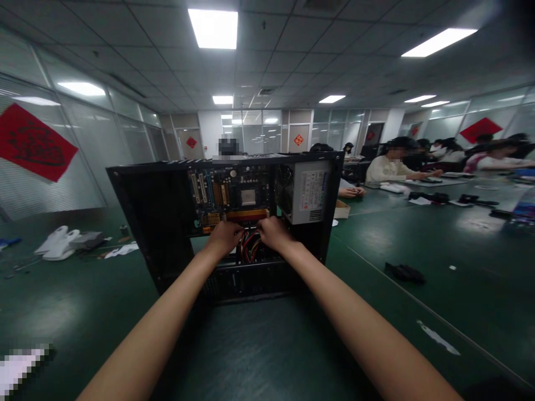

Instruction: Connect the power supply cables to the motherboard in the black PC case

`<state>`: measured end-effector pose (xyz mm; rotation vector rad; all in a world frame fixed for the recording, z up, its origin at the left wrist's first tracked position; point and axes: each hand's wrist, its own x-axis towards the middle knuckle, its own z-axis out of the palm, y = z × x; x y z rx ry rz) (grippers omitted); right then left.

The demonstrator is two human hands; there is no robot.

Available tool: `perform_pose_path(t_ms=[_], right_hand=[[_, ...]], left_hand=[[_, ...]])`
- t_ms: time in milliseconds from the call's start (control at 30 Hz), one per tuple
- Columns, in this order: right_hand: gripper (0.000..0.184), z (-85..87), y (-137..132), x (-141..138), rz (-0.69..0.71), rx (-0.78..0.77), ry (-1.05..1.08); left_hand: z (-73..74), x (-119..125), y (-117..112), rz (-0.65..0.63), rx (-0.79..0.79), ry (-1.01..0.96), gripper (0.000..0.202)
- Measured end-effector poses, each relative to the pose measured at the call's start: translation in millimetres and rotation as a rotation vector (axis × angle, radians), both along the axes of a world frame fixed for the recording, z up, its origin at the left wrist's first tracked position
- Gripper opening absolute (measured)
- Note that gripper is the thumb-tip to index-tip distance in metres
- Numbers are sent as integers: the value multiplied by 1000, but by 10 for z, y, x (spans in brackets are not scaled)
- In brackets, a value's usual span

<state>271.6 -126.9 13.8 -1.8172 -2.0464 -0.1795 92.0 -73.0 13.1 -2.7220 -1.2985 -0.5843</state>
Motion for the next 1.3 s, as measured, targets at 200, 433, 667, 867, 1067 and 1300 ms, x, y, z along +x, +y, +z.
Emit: perform_pose_path(t_ms=[200, 433, 667, 867, 1067, 1300], right_hand=[[23, 0, 0, -10, 13, 52, -2], [44, -81, -634, 82, -35, 245, -76], [29, -630, -1096, 367, -25, 332, -382], [17, -647, -1139, 283, -73, 341, -352], [16, -594, -1222, 147, -162, 304, -328], [13, -568, -1340, -34, -208, 282, -344]], left_hand=[[25, 23, -54, 56, -17, -27, 27], [23, -70, -82, 78, -47, -123, 29], [141, -136, -472, 39, 43, -183, 41], [-168, -139, -963, 23, 98, -198, 49], [-343, -24, -1168, 256, 114, -294, 47], [-198, 45, -1088, 486, 20, -451, 53]])
